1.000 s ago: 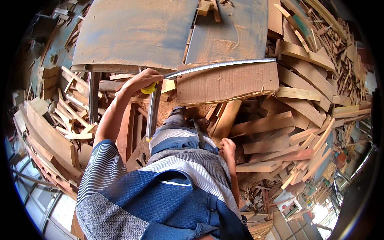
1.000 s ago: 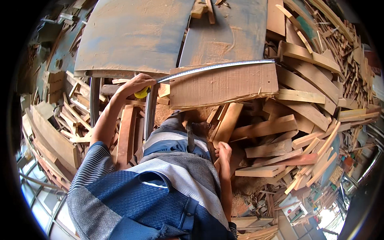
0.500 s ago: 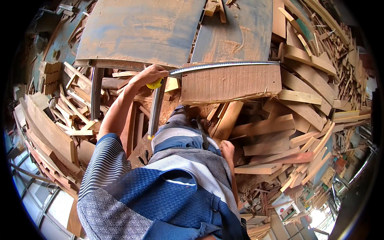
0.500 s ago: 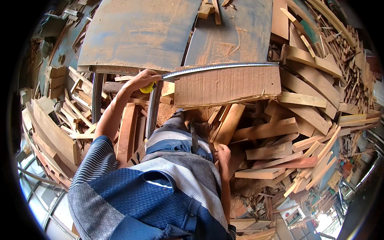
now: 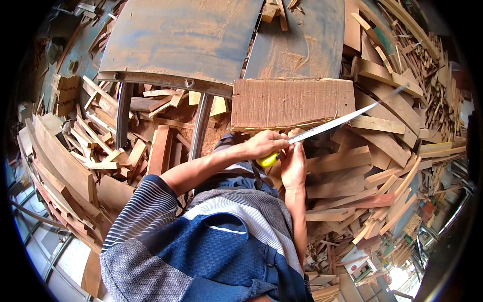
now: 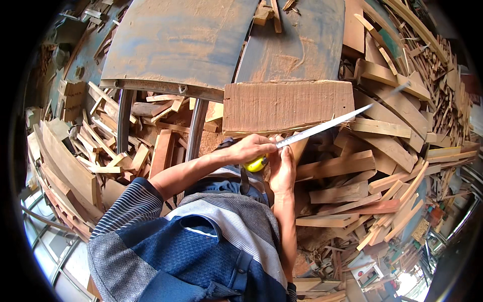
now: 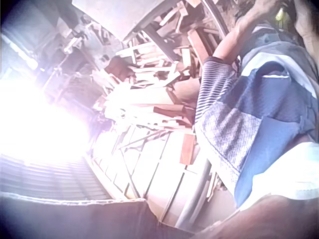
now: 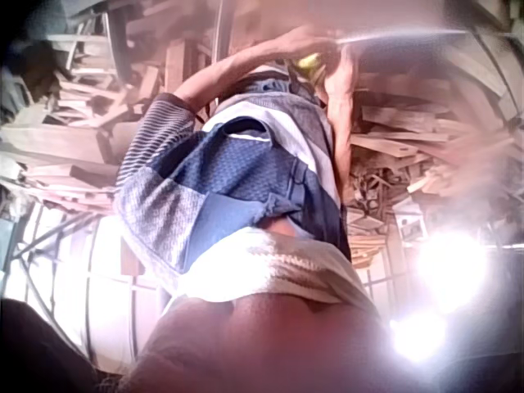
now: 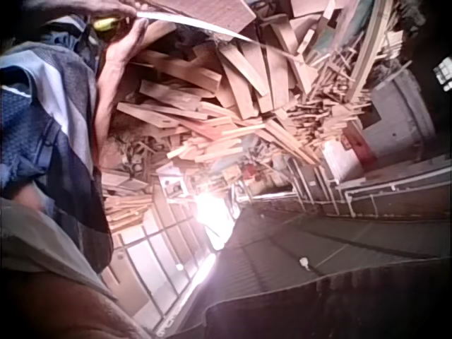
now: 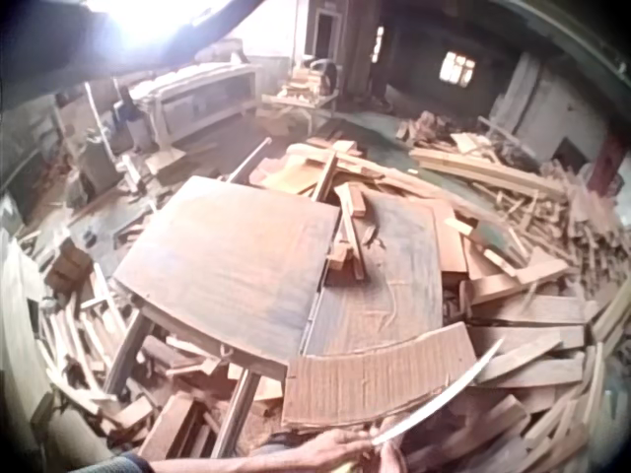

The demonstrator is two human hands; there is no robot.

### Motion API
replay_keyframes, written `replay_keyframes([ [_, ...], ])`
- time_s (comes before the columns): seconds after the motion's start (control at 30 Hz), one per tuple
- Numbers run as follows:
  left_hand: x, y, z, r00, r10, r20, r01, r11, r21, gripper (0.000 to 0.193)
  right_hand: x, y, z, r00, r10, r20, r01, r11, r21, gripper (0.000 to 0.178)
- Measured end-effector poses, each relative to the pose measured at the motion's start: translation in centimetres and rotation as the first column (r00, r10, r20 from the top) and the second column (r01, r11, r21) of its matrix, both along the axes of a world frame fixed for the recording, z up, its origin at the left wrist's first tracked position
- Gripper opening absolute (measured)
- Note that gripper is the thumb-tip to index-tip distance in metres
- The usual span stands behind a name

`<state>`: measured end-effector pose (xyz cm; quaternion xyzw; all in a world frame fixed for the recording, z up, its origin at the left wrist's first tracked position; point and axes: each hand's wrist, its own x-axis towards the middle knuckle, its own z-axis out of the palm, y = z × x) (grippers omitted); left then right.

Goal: The person selects various pieces of wood from a large pile, measuring each one with a tape measure and placing some on a workbench.

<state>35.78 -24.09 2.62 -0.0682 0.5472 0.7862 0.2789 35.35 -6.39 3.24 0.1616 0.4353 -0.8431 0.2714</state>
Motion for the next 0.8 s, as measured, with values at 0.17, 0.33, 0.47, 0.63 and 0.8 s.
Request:
replay_keyframes([
  [0.17, 1.1, 2.9, -1.2, 0.984, -0.116, -0.136, 0.074, 0.955, -0.286, 0.039, 1.3, 0.9, -0.6, 0.994, -0.105, 0.035, 0.098, 0.982, 0.164, 0.026],
  [0.33, 0.9, 1.2, 1.4, 0.901, -0.431, -0.048, 0.319, 0.734, -0.6, 0.047, 2.8, 2.7, -2.7, 0.971, -0.239, 0.02, 0.218, 0.912, 0.346, 0.026],
  [0.47, 3.8, -3.9, -2.2, 0.983, 0.178, -0.036, -0.161, 0.759, -0.631, 0.037, 4.1, 5.5, -2.4, 0.959, -0.259, -0.112, 0.274, 0.754, 0.597, 0.027],
  [0.63, 5.1, -9.3, -10.4, 0.773, 0.63, -0.073, -0.523, 0.568, -0.635, 0.072, 7.4, 9.4, -2.0, 0.919, -0.386, 0.086, 0.328, 0.865, 0.379, 0.031],
  [0.8, 0.9, -9.7, -13.5, 0.809, 0.413, 0.418, -0.497, 0.86, 0.113, 0.053, 10.6, 9.6, -0.8, 0.884, -0.341, 0.321, 0.352, 0.936, 0.024, 0.031],
])
